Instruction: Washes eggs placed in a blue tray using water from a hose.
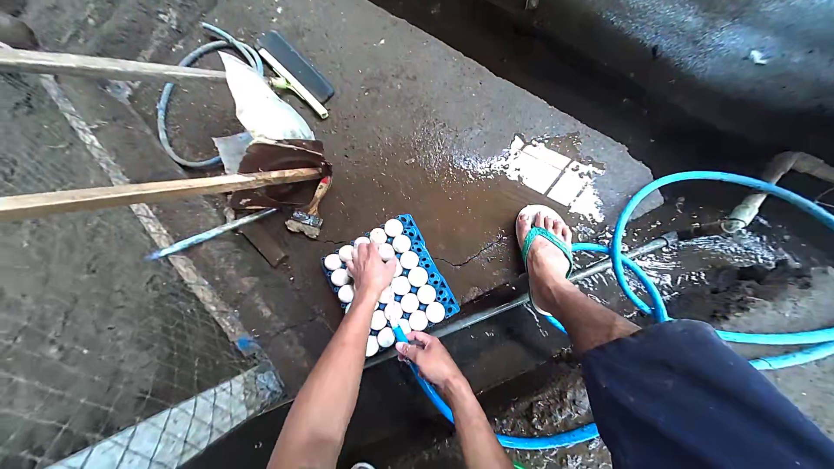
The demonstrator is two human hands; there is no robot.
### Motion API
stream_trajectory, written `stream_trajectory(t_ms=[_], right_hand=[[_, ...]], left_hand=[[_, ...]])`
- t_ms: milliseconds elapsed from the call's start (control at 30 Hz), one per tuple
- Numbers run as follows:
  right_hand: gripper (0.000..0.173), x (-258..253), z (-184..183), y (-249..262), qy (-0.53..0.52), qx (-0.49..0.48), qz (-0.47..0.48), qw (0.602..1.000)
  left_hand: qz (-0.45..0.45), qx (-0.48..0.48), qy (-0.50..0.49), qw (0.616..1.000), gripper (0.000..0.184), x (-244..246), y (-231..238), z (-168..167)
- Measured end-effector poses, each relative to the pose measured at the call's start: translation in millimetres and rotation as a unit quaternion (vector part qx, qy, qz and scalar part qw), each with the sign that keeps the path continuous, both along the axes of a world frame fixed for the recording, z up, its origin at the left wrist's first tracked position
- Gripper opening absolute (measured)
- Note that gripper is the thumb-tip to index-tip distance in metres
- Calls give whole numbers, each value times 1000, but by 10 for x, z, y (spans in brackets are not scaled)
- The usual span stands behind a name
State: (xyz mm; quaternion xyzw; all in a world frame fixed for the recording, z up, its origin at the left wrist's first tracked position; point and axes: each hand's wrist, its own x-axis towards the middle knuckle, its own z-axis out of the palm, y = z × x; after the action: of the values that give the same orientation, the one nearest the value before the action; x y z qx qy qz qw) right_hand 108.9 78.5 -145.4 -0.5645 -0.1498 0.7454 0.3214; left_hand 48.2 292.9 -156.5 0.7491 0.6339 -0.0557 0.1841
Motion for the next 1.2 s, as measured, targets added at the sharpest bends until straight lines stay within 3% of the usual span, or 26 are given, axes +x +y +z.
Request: stream_trajectory(t_ms=[133, 400, 500, 600, 700, 833, 933, 1033, 1100, 1133, 1200], right_hand=[[31, 8, 38, -1, -1, 0, -2, 1000], [29, 20, 59, 28, -5, 2, -2, 1000], [29, 39, 78, 21, -4, 3, -5, 1000], [31, 74, 96, 25, -14, 9, -7, 1000], [30, 66, 126, 48, -32, 12, -4, 999], [31, 5, 268, 24, -41, 18, 24, 999], [30, -36, 292, -115, -17, 34, 26, 999], [27, -36, 341, -292, 5, 74, 76, 994], [27, -2, 376, -388, -18, 86, 107, 990], [25, 8, 406, -434, -41, 87, 84, 992], [22, -44, 563, -500, -81, 98, -77, 989]], left_hand=[[-10, -26, 31, 999, 61, 16, 59, -21], [-6, -75, 54, 996, 46, 101, 299, 30], [-11, -49, 12, 999, 50, -9, 255, 19], [29, -5, -117, 993, 60, -151, 55, 209], [162, -20, -274, 948, 58, -345, -361, 385], [312, -167, -503, 788, 36, -607, -1021, 313], [358, -252, -546, 714, 43, -673, -1497, 548], [396, -212, -569, 689, 46, -622, -1871, 826], [367, -166, -582, 707, 46, -643, -2039, 912], [362, -153, -577, 716, 46, -651, -2122, 951], [360, -133, -564, 732, 41, -616, -2272, 1033]])
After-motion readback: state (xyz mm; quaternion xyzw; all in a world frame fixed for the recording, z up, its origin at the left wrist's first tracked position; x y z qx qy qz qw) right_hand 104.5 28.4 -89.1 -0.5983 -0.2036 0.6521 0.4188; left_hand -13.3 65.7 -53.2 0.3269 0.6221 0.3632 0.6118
